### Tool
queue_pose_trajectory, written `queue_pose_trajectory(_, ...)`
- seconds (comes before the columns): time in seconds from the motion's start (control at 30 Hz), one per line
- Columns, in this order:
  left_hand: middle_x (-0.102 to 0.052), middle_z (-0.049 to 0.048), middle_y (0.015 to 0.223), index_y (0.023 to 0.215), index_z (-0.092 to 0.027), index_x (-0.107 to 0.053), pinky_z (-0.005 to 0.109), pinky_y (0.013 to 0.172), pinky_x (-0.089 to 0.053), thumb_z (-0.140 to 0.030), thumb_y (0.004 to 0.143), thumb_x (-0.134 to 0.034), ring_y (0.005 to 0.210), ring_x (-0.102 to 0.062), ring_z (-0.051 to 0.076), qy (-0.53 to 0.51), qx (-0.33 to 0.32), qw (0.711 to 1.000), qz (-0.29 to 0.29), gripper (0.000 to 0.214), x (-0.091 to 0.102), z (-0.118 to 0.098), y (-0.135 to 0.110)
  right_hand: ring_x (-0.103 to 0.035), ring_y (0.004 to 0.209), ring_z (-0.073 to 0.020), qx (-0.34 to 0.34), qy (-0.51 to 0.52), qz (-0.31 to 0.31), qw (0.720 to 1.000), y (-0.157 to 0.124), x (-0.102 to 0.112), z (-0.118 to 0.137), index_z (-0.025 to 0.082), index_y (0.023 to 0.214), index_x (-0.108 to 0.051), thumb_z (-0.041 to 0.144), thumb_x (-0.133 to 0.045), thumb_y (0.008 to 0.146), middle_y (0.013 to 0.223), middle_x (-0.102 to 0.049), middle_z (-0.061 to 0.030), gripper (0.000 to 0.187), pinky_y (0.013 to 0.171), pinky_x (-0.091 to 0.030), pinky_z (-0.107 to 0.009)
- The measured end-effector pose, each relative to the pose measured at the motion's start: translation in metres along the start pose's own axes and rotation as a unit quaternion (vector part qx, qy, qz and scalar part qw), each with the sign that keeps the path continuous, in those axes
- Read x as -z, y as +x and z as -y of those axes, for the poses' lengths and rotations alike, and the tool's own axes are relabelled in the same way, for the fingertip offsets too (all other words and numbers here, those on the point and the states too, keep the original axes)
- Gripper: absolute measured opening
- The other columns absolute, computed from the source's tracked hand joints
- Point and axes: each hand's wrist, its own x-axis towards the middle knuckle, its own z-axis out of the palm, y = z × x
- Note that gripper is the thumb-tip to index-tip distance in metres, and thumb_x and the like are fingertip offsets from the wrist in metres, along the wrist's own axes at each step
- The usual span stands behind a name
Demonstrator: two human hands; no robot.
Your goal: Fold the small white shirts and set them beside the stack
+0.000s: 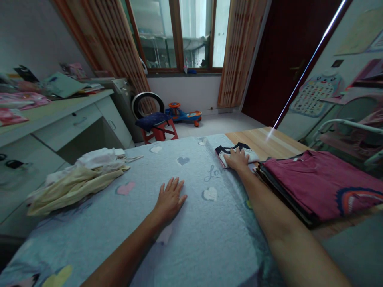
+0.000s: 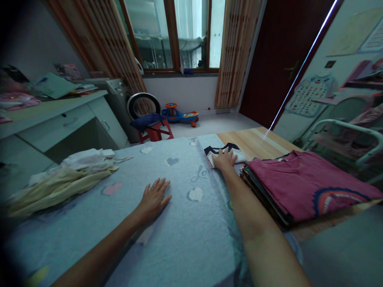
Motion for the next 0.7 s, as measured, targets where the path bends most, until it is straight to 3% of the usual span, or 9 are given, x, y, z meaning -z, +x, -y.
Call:
queue_pose_trajectory(0.13, -0.033, 0.0118, 0.161, 0.152, -0.022, -0.040, 0.058, 0.120, -0.021, -0.044, 0.099, -0.041, 0.151, -0.023, 0.031, 0.010, 0.033, 0.999, 0.001, 0.057, -0.003, 0.021, -0.018, -0.023, 0.146, -0.0394, -0.009, 0.002, 0.002, 1.000, -0.003, 0.007, 0.005, 0.017, 0.146, -0.046, 0.054, -0.039, 0.095, 0.159, -0.031, -0.0188, 0.064, 0.112, -0.018, -0.064)
queue_pose_trajectory(0.27, -0.030, 0.0110, 0.162, 0.152, -0.023, -0.039, 0.058, 0.119, -0.023, -0.044, 0.099, -0.041, 0.151, -0.024, 0.031, 0.010, 0.060, 0.998, 0.011, 0.058, -0.005, 0.035, -0.030, -0.019, 0.149, -0.0342, 0.038, 0.031, -0.036, 0.998, -0.027, 0.014, 0.033, 0.015, 0.147, -0.042, 0.046, -0.042, 0.096, 0.161, -0.026, -0.0190, 0.060, 0.116, -0.016, -0.060)
queue_pose_trajectory(0.53, -0.032, 0.0095, 0.161, 0.152, -0.022, -0.039, 0.061, 0.117, -0.023, -0.045, 0.099, -0.038, 0.149, -0.029, 0.030, 0.014, 0.097, 0.995, 0.005, 0.058, -0.003, 0.059, -0.046, -0.021, 0.150, -0.0324, 0.152, 0.086, 0.112, 0.978, -0.117, -0.005, 0.125, 0.016, 0.152, -0.036, 0.044, -0.050, 0.092, 0.163, -0.025, -0.0176, 0.068, 0.117, -0.019, -0.054)
queue_pose_trajectory(0.7, -0.032, 0.0088, 0.161, 0.152, -0.023, -0.039, 0.057, 0.118, -0.024, -0.045, 0.099, -0.038, 0.149, -0.029, 0.028, 0.003, 0.078, 0.997, -0.020, 0.057, -0.008, 0.073, -0.054, -0.021, 0.149, -0.0355, 0.156, 0.071, 0.131, 0.977, -0.155, -0.028, 0.158, 0.015, 0.151, -0.038, 0.043, -0.053, 0.091, 0.162, -0.027, -0.0188, 0.068, 0.117, -0.017, -0.054)
